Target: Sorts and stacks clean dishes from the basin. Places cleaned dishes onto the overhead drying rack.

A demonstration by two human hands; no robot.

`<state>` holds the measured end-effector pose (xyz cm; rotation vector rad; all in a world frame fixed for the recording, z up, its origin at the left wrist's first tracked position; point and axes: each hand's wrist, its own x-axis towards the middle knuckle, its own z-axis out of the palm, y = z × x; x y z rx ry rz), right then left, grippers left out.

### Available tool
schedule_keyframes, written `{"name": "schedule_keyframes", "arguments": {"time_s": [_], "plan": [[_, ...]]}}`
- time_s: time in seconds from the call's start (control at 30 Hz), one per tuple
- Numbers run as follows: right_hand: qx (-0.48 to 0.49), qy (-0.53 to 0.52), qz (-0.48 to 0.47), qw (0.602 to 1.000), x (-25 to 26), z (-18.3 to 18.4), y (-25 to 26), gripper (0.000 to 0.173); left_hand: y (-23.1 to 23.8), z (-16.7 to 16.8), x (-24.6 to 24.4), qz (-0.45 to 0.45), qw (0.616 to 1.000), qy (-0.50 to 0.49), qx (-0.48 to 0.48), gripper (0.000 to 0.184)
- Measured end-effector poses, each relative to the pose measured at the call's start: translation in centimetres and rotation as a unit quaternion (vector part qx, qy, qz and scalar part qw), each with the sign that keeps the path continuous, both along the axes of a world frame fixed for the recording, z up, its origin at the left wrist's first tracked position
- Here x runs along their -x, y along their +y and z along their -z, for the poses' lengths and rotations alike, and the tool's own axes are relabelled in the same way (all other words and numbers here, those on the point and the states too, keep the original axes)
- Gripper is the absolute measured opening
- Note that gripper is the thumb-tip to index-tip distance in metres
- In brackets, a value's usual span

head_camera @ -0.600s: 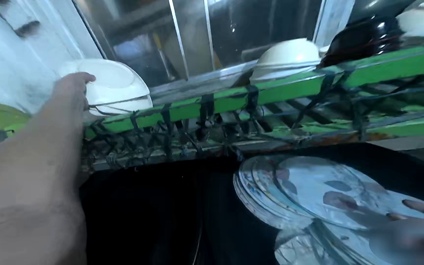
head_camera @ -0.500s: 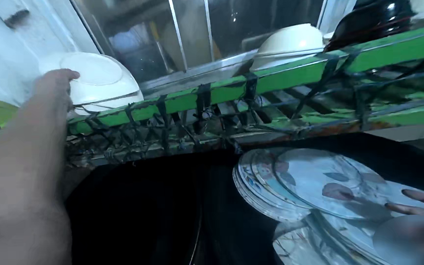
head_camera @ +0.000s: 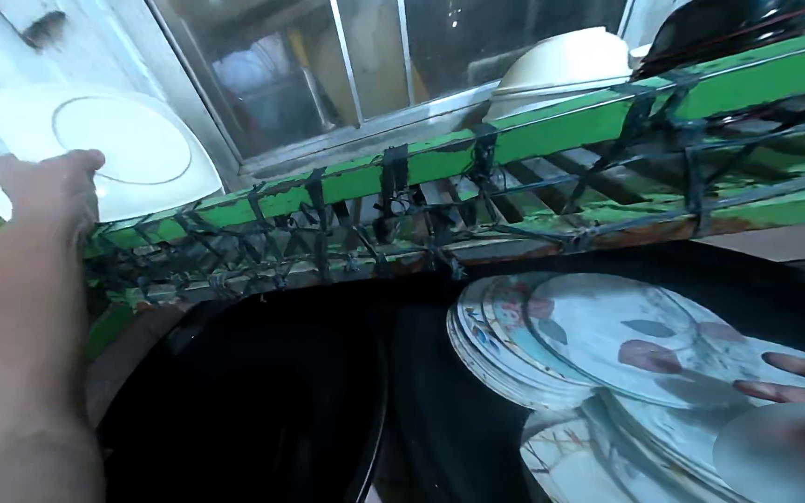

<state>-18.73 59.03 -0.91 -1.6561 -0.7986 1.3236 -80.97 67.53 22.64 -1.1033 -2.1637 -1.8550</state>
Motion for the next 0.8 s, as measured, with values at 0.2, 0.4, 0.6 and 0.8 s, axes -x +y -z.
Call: {"name": "schedule_keyframes", "arguments": {"time_s": [0.2,0.4,0.6,0.8], "plan": [[0.001,-0.031,0.005,0.999,0.7,-0.9,-0.2,0.037,0.7,-0.3,0.1,-0.119,0.939,0.120,0.299,0.068],[0.000,-0.052,-0.036,0.998,-1.1,0.7,0.0,0.042,0.8,-0.2,-2.0,-0.171,0.890,0.225,0.358,0.102],[-0.017,-0.030,-0.054,0.998,-4.5,3.5,0.8,0.043,0.7,-0.3,-1.9,-0.070,0.850,0.334,0.402,0.072],[-0.093,-0.042,-0.030,0.994,-7.5,8.5,2.4,0.035,1.1,1.1,0.5,0.008,0.863,0.362,0.353,0.059]]}}
